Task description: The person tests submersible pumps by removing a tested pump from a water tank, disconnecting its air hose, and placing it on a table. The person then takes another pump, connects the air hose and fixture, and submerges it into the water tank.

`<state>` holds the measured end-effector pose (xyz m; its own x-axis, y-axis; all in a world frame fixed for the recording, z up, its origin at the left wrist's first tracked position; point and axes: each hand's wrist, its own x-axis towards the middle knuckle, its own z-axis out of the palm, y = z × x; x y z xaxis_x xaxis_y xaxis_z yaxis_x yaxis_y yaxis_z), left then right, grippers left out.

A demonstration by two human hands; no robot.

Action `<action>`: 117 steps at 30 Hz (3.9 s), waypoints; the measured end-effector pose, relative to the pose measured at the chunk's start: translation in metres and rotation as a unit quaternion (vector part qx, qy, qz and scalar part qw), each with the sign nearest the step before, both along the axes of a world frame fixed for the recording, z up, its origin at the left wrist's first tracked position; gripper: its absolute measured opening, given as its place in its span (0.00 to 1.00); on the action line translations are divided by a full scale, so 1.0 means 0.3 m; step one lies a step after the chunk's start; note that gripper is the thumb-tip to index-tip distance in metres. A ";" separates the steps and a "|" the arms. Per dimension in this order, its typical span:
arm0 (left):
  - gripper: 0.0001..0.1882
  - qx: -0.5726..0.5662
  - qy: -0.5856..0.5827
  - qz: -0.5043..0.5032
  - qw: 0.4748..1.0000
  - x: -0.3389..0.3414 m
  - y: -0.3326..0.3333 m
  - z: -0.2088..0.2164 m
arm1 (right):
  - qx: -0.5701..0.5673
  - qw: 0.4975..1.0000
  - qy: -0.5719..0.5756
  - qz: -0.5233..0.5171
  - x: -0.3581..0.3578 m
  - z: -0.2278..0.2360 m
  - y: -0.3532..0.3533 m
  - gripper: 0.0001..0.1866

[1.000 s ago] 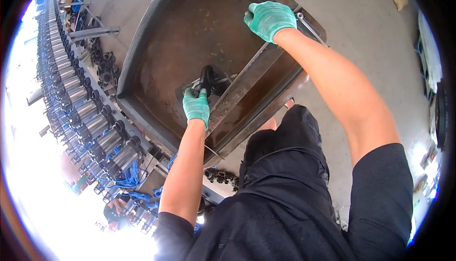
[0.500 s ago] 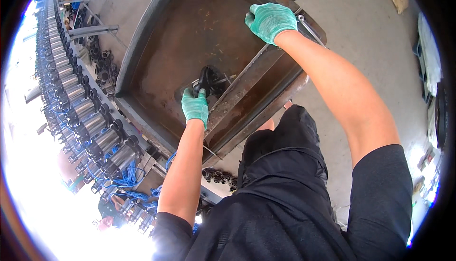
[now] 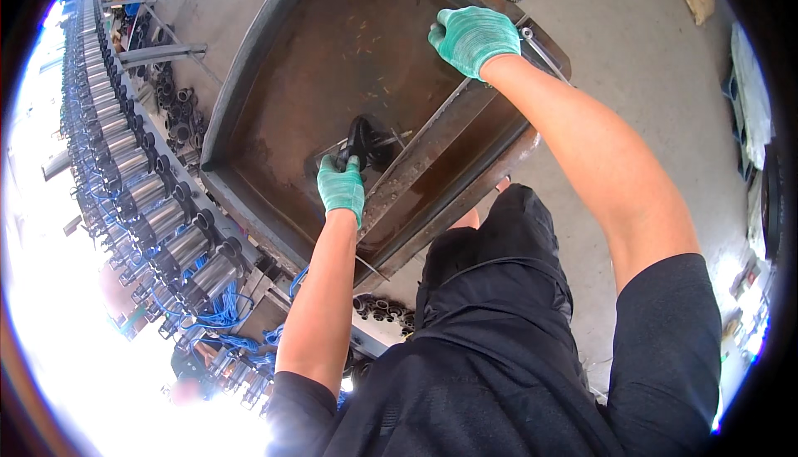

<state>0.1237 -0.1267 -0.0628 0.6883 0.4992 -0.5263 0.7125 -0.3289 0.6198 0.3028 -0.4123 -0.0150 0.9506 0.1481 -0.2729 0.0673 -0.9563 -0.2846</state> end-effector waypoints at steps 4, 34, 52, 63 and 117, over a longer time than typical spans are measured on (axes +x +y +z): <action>0.08 0.070 -0.030 -0.042 0.996 -0.018 0.044 -0.043 | 0.002 1.000 -0.001 0.002 0.002 0.005 0.015 0.19; 0.09 0.059 -0.031 -0.016 0.998 -0.020 0.048 -0.067 | -0.004 1.000 -0.003 0.004 0.004 -0.005 0.007 0.19; 0.15 0.052 -0.257 0.149 0.953 -0.274 0.128 0.584 | 0.319 0.934 -0.005 0.161 -0.321 0.334 0.249 0.23; 0.17 0.144 -0.325 0.122 0.927 -0.420 -0.097 0.862 | 0.434 0.849 0.268 0.136 -0.631 0.479 0.322 0.24; 0.19 0.000 -0.102 -0.101 0.990 -0.970 0.464 0.273 | -0.097 0.891 0.151 0.417 -0.545 0.205 0.061 0.16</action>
<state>-0.1672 0.0126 0.0192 0.8664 0.3402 -0.3655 0.4915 -0.4520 0.7444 0.1393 -0.3942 0.0464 0.4104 0.6916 -0.5944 0.7263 -0.6420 -0.2455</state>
